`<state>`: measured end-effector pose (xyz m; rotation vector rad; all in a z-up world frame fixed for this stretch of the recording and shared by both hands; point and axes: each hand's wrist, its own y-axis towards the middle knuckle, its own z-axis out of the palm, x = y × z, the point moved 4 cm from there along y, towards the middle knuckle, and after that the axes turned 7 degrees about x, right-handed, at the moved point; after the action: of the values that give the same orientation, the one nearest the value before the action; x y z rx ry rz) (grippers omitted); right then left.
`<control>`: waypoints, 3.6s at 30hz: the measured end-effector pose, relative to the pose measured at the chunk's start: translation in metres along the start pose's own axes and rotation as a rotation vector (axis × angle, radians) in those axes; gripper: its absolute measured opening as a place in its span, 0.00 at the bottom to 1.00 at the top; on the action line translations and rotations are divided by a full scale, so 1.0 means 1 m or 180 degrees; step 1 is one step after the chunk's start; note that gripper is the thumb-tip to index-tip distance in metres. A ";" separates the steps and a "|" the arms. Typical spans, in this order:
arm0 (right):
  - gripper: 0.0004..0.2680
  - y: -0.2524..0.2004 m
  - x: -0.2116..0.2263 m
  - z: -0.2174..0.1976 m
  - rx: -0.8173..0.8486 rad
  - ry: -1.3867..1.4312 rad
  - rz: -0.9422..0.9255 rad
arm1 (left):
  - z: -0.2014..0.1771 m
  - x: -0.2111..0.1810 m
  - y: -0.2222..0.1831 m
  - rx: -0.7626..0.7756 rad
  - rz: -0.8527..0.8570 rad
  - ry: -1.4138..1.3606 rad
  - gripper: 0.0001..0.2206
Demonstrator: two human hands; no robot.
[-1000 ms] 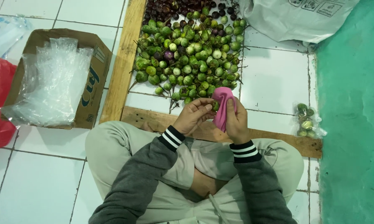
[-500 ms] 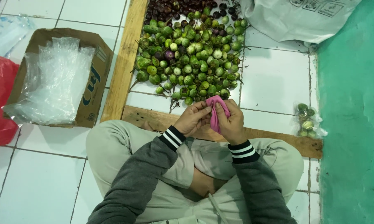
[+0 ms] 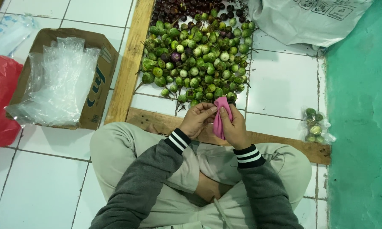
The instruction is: Cleaning small green fruits by wiping them individually with a cloth
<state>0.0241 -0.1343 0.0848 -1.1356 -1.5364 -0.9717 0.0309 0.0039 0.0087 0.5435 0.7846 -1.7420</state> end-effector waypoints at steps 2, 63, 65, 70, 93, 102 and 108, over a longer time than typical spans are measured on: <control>0.11 0.000 0.005 -0.001 -0.0005 -0.0057 0.0031 | 0.000 -0.001 -0.001 -0.0041 0.0013 0.0110 0.11; 0.13 0.004 -0.024 -0.022 -0.0144 -0.0421 0.0431 | -0.134 0.012 0.009 -0.0249 -0.1934 0.5631 0.15; 0.14 0.005 -0.030 -0.022 -0.0162 -0.0421 0.0452 | -0.133 0.010 0.007 -0.0237 -0.1928 0.5613 0.16; 0.13 0.006 -0.035 -0.022 -0.0161 -0.0487 0.0472 | -0.137 0.013 0.002 -0.0348 -0.1830 0.5428 0.18; 0.13 0.064 -0.021 -0.034 -0.0722 0.0404 0.0465 | -0.018 -0.101 0.058 0.0084 -0.0335 0.5945 0.20; 0.14 0.102 -0.071 -0.048 -0.0906 0.0789 0.0607 | -0.007 -0.080 0.106 0.0357 0.0770 0.5557 0.11; 0.15 0.100 -0.010 -0.041 -0.0849 0.0836 0.0616 | -0.007 -0.044 0.143 0.0556 0.1166 0.6647 0.12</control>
<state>0.1319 -0.1498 0.0894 -1.2593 -1.0893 -1.1649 0.1804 0.0110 0.0007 2.4917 1.6255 -0.3050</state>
